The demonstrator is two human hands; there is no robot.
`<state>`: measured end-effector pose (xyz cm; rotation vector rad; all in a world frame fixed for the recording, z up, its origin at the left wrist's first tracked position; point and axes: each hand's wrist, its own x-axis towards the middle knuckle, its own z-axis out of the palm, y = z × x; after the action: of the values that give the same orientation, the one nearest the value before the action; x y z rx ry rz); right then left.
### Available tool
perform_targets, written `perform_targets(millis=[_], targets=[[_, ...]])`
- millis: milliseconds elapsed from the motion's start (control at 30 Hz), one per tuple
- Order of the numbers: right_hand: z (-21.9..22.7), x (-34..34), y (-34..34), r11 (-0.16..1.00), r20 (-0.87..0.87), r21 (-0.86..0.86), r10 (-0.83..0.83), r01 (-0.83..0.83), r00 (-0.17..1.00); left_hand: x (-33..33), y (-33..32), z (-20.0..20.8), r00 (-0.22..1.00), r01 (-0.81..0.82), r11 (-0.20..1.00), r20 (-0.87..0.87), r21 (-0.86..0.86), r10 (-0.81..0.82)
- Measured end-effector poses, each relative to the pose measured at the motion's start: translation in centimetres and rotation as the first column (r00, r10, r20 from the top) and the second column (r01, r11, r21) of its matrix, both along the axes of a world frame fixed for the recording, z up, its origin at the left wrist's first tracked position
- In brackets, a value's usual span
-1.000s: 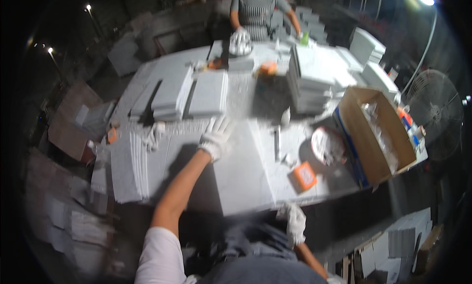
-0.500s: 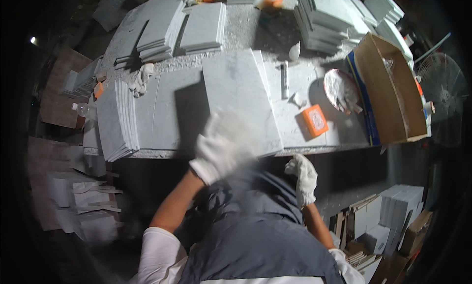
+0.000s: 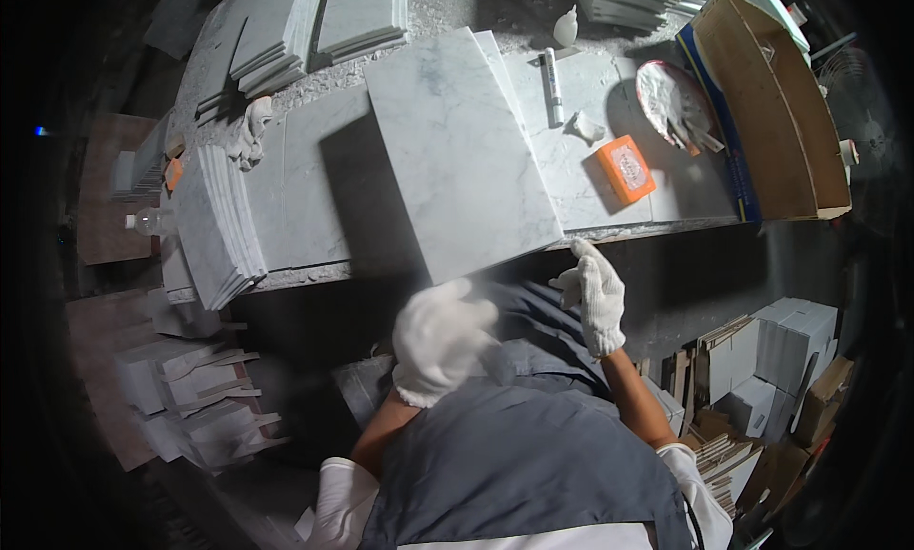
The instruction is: The person repeatedly picks up rectangular stone tiles, rubs their edges with an orange block, and places them into a cardboard box. The person also wipes tile surfaces with gloved hands and stacks finished tiles on the table.
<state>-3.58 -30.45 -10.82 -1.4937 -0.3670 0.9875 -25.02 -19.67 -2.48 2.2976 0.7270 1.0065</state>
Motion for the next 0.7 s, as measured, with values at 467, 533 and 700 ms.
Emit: perform_targets(millis=[467,533,700], targets=[[2.9,-1.2,1.1,0.998,-0.042,0.051,-0.024,0.026,0.999,-0.2,2.4,-1.2,0.934,-0.328,0.928,-0.088,0.174,0.346],[3.1,-1.1,1.3,0.997,-0.031,0.071,0.015,-0.013,0.999,1.4,2.7,-0.1,0.965,-0.118,0.954,-0.197,0.275,0.176],[3.2,-0.8,1.5,0.999,-0.020,0.031,0.027,-0.026,0.999,5.6,2.7,1.4,0.918,0.123,0.964,-0.395,0.234,-0.021]])
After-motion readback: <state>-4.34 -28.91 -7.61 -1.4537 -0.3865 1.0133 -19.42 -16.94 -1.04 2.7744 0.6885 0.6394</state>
